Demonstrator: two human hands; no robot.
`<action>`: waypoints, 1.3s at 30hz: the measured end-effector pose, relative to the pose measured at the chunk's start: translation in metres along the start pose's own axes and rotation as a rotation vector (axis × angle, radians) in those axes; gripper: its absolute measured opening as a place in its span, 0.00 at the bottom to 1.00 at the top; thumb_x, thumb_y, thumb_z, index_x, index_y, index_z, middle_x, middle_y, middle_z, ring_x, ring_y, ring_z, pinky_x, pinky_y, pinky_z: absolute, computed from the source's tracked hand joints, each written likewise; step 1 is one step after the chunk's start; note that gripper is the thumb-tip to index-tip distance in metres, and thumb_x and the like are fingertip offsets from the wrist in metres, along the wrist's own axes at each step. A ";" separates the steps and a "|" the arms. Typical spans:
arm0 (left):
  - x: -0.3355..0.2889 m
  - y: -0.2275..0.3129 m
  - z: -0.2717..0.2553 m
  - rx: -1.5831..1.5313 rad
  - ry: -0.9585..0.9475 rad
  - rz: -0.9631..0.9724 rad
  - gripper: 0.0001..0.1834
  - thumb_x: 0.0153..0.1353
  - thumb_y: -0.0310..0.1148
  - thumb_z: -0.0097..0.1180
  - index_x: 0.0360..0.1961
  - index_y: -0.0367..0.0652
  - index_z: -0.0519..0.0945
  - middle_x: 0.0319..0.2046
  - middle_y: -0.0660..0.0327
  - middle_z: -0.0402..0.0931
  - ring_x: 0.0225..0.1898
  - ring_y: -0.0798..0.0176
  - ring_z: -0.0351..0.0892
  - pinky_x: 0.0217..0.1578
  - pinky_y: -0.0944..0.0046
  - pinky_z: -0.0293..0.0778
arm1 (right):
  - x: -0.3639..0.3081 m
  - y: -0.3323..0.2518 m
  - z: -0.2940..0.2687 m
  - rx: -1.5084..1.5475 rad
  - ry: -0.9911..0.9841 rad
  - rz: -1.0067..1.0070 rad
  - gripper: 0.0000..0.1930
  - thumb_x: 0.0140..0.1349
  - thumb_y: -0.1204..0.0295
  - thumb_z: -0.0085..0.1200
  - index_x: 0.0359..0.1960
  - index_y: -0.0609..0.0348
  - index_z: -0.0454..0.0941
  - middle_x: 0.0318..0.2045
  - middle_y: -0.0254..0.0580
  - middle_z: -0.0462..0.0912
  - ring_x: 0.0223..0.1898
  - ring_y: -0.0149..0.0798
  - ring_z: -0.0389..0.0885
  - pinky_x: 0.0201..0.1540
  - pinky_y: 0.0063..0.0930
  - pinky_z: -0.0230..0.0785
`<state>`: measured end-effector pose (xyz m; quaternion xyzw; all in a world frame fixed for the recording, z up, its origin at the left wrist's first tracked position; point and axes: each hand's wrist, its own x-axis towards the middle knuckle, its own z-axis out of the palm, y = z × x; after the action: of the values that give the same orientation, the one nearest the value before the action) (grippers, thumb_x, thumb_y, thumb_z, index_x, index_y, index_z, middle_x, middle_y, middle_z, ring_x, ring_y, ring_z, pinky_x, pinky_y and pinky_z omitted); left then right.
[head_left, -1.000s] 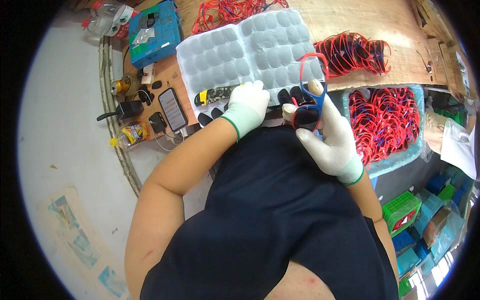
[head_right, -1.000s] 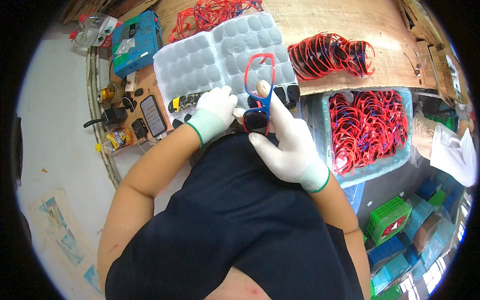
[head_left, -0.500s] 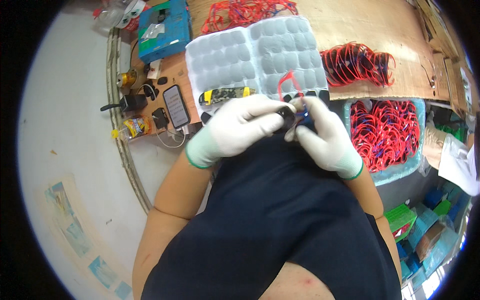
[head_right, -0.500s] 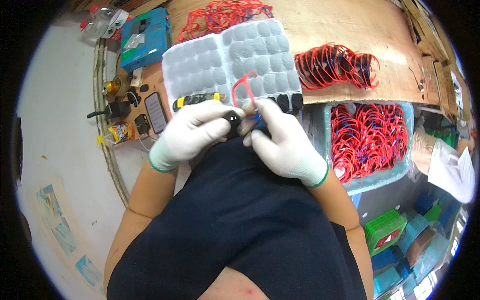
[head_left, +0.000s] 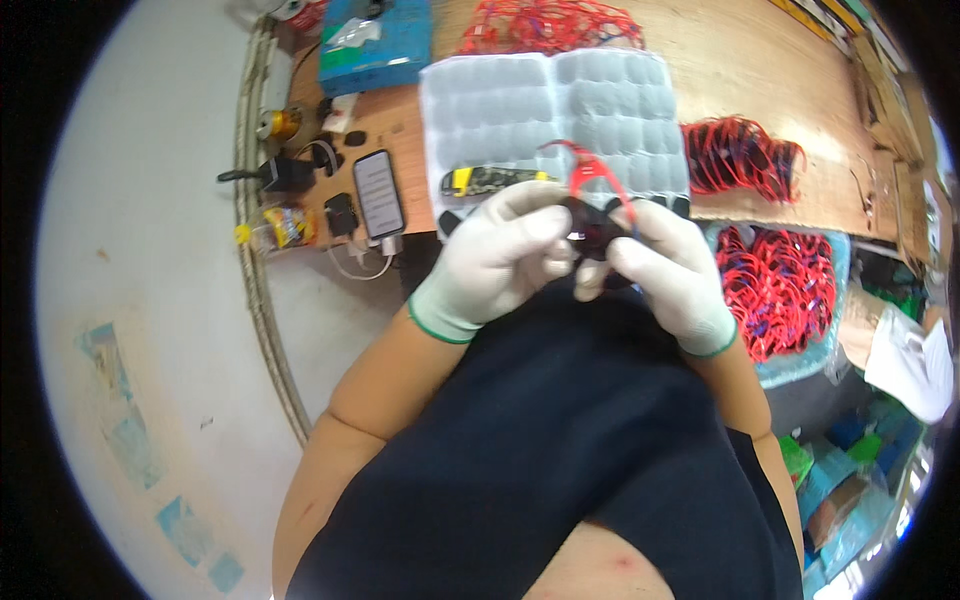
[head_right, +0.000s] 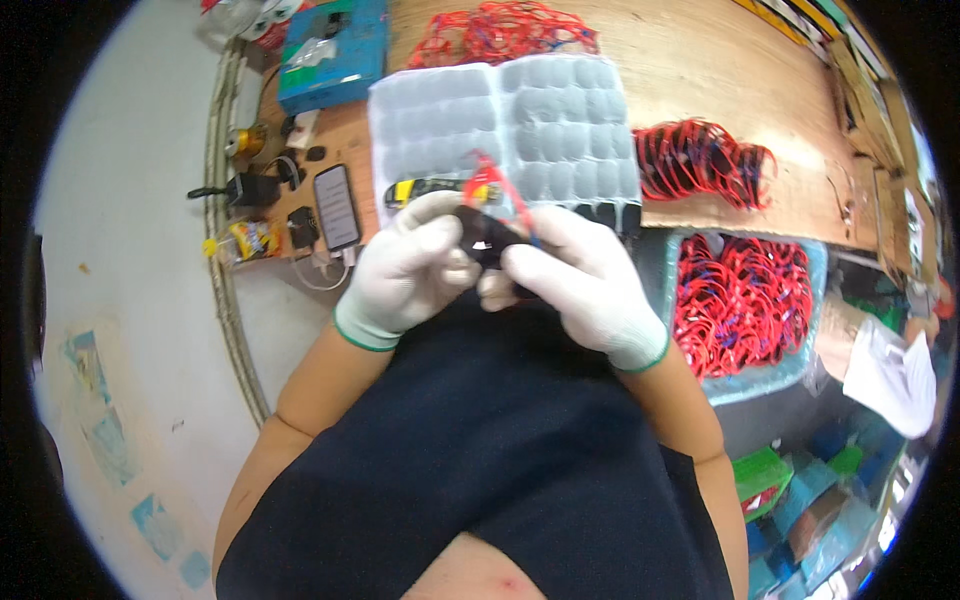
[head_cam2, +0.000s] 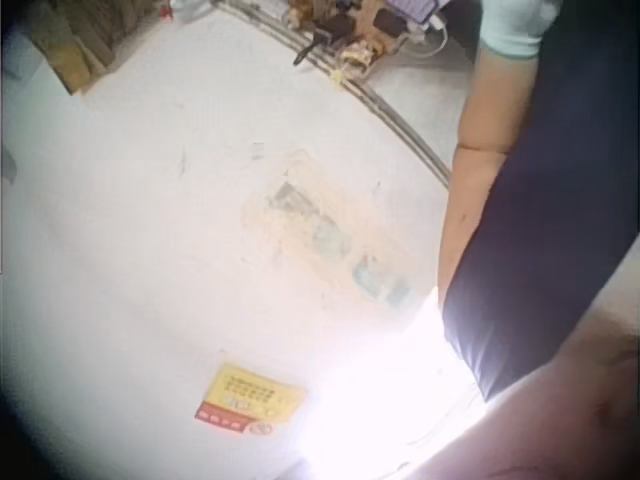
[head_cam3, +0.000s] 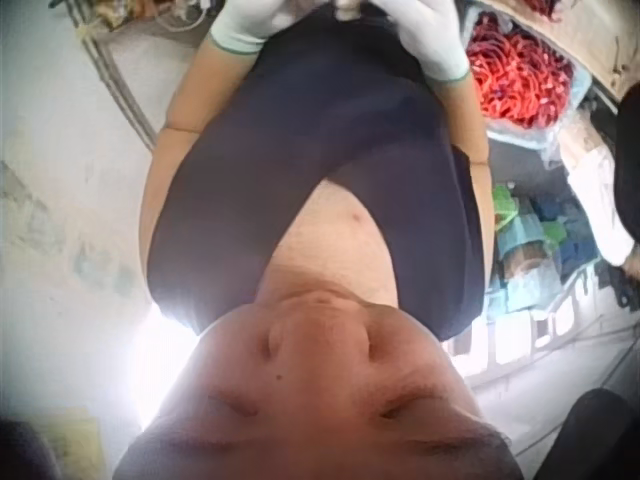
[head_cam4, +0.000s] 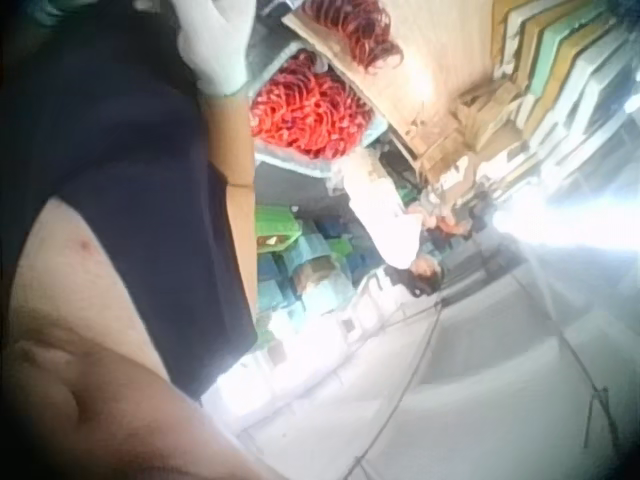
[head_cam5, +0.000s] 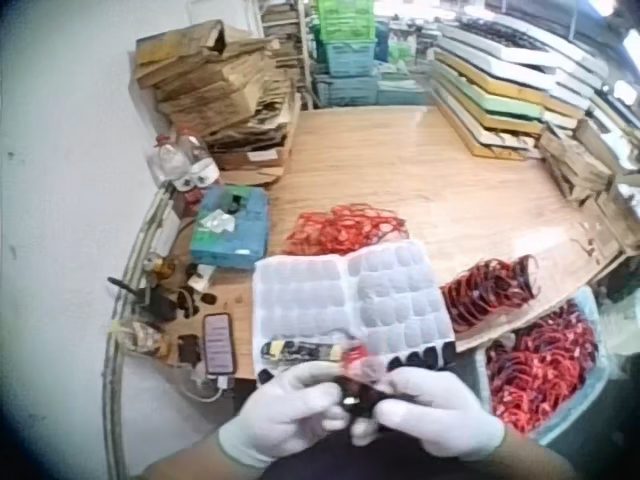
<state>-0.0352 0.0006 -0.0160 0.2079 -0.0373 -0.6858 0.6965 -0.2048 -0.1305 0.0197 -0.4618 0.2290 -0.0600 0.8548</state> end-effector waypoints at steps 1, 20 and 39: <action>0.001 0.001 -0.001 0.041 -0.025 0.017 0.16 0.72 0.28 0.51 0.58 0.35 0.75 0.38 0.61 0.81 0.34 0.73 0.78 0.39 0.70 0.77 | 0.001 -0.001 0.005 0.012 0.004 0.008 0.13 0.70 0.74 0.51 0.52 0.69 0.75 0.37 0.42 0.83 0.38 0.32 0.83 0.46 0.28 0.76; -0.033 0.067 -0.034 0.308 0.111 0.379 0.14 0.76 0.39 0.44 0.52 0.42 0.76 0.38 0.62 0.77 0.29 0.75 0.69 0.35 0.68 0.67 | -0.006 0.089 -0.058 -1.341 0.276 -0.070 0.14 0.65 0.64 0.52 0.43 0.59 0.84 0.35 0.55 0.86 0.39 0.57 0.85 0.46 0.47 0.77; -0.047 0.069 -0.043 0.301 0.288 0.395 0.13 0.76 0.38 0.45 0.48 0.40 0.75 0.33 0.64 0.73 0.30 0.72 0.66 0.34 0.67 0.65 | 0.009 0.124 -0.086 -1.362 0.221 0.228 0.14 0.63 0.63 0.48 0.40 0.55 0.84 0.35 0.56 0.86 0.41 0.57 0.84 0.49 0.50 0.75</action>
<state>0.0417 0.0545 -0.0204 0.3927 -0.0792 -0.4870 0.7761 -0.2487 -0.1279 -0.1251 -0.8591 0.3483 0.1406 0.3476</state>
